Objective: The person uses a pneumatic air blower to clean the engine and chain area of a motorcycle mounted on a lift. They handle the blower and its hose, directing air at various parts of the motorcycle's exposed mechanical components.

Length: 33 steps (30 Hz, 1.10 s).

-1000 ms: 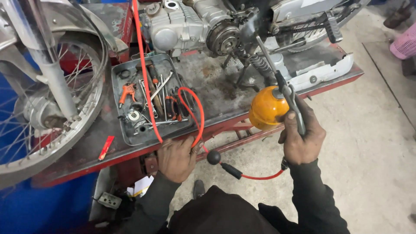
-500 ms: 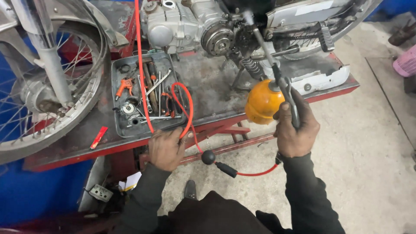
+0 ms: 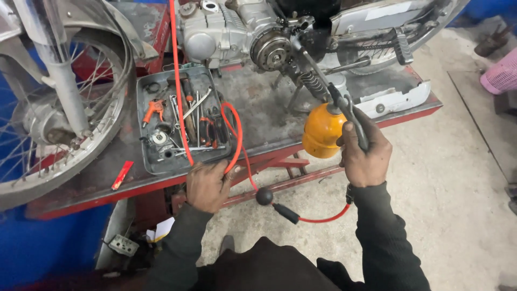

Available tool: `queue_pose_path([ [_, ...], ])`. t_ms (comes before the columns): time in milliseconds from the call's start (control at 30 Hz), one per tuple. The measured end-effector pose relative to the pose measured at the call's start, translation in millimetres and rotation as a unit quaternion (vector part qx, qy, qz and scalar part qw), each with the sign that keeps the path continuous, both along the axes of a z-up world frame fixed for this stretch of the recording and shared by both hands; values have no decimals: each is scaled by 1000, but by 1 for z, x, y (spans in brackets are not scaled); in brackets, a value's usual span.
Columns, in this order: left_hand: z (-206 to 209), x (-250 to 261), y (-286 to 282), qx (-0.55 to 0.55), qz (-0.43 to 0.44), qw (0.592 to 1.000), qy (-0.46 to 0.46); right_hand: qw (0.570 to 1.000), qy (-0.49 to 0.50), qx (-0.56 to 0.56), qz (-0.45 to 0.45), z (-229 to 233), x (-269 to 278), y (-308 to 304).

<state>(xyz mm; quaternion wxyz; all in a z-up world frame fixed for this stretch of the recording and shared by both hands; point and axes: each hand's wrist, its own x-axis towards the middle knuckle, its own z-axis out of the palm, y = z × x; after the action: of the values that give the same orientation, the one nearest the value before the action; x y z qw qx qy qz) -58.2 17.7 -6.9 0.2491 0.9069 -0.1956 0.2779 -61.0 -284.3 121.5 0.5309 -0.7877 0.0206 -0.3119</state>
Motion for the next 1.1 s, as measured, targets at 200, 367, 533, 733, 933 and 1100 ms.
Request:
queue_pose_path([
  [200,5,13,24,5,-26,1000,1,998,-34,32,-53,-2,6,14],
  [367,6,17,50,-27,-39,998,33,999,-2,17,-42,2,4,35],
  [533,2,20,61,-32,-64,996,45,997,49,0,-66,-11,7,49],
  [733,-4,26,70,-17,-78,996,40,991,63,-54,-106,-19,14,52],
  [933,4,27,77,-34,-97,994,36,991,66,-48,-110,-14,11,57],
  [1100,5,29,84,-41,-104,993,35,977,70,-124,-162,-22,9,62],
])
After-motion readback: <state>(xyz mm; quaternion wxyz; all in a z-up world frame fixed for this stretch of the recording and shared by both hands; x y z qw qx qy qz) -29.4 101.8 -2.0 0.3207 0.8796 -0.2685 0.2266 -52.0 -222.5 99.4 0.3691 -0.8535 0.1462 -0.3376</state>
